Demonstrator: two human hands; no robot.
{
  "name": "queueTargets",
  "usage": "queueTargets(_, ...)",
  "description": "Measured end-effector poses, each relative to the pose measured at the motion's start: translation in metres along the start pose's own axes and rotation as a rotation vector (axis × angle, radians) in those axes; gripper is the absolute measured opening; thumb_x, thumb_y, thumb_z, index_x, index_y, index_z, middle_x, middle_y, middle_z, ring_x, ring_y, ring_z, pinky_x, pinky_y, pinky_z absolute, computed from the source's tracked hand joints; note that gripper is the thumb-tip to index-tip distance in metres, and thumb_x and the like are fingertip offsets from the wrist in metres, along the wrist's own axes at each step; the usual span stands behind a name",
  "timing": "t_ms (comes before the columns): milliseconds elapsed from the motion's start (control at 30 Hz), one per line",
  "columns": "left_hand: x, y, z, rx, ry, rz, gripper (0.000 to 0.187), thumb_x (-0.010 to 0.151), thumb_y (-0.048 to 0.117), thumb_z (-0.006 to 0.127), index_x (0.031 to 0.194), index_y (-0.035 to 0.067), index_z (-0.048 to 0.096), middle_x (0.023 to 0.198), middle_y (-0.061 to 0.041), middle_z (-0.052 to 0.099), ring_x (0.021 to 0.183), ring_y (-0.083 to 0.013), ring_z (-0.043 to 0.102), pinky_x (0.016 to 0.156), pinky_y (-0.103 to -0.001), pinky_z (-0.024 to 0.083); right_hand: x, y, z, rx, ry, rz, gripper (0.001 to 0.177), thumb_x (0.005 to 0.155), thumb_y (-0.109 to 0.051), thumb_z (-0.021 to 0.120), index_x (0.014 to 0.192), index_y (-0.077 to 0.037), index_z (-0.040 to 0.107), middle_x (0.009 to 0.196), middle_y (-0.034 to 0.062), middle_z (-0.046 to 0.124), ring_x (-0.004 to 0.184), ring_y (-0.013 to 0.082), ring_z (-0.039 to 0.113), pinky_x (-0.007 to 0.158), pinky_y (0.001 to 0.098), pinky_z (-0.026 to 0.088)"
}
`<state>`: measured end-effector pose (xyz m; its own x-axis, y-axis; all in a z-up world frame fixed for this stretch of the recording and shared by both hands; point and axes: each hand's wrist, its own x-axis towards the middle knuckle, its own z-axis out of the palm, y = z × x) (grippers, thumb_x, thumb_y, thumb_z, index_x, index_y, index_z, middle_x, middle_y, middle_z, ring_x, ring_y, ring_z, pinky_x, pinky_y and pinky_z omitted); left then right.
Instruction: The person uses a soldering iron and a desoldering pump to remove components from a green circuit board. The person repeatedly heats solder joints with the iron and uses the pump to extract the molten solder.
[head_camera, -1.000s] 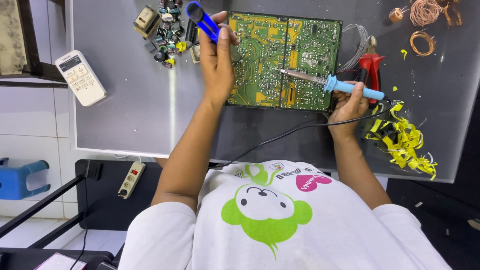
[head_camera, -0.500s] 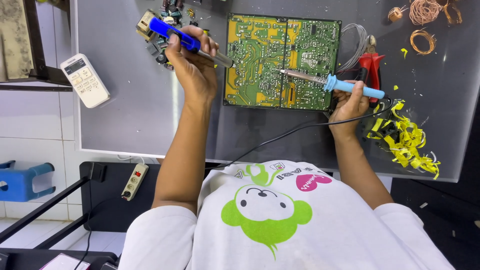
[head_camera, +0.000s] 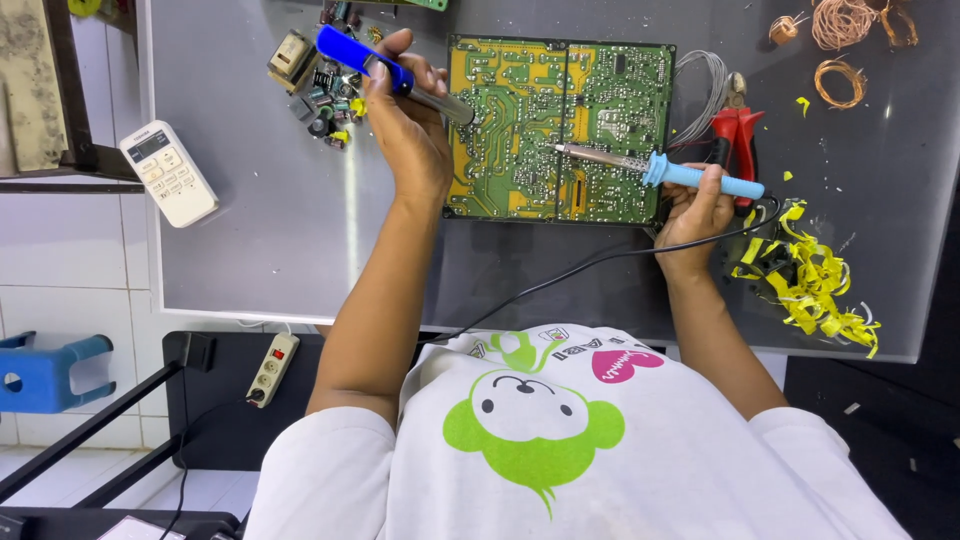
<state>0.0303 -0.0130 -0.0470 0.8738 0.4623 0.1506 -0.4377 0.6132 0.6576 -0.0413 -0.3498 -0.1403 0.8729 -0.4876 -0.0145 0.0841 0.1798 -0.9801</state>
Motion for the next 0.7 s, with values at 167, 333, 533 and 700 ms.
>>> queueTargets(167, 0.000, -0.007, 0.004, 0.064, -0.018, 0.003, 0.036, 0.117, 0.033, 0.048, 0.129, 0.005, 0.065, 0.089, -0.007, 0.054, 0.081, -0.0214, 0.052, 0.092, -0.039, 0.049, 0.000, -0.001, 0.000, -0.022, -0.010, -0.007, 0.042, 0.113, -0.045, 0.053, 0.100, -0.009, 0.068, 0.085, 0.0050, 0.067, 0.076, 0.0154, 0.065, 0.075, 0.0286, 0.058)
queueTargets(333, 0.001, -0.014, 0.003, 0.073, -0.018, 0.002, 0.035, 0.117, 0.031, 0.045, 0.129, 0.005, 0.065, 0.089, -0.008, 0.054, 0.080, -0.0217, 0.052, 0.091, -0.040, 0.048, -0.001, -0.001, -0.001, -0.020, -0.013, -0.007, 0.041, 0.113, -0.045, 0.053, 0.100, -0.009, 0.069, 0.086, 0.0052, 0.068, 0.077, 0.0156, 0.066, 0.076, 0.0290, 0.058)
queueTargets(533, -0.004, -0.014, 0.009, 0.174, -0.079, -0.007, 0.038, 0.119, 0.037, 0.047, 0.133, 0.007, 0.063, 0.092, -0.006, 0.054, 0.082, -0.0201, 0.055, 0.092, -0.037, 0.049, -0.001, 0.000, -0.003, -0.038, -0.009, -0.005, 0.043, 0.112, -0.047, 0.054, 0.100, -0.009, 0.070, 0.086, 0.0046, 0.070, 0.075, 0.0150, 0.067, 0.074, 0.0286, 0.058)
queueTargets(700, -0.016, -0.012, 0.014, 0.640, -0.331, 0.102, 0.035, 0.126, 0.027, 0.045, 0.156, 0.011, 0.048, 0.118, -0.002, 0.058, 0.102, -0.0172, 0.059, 0.102, -0.036, 0.055, 0.000, 0.001, -0.003, -0.046, -0.010, -0.009, 0.041, 0.113, -0.044, 0.053, 0.101, -0.009, 0.069, 0.091, 0.0060, 0.071, 0.077, 0.0161, 0.067, 0.076, 0.0295, 0.058)
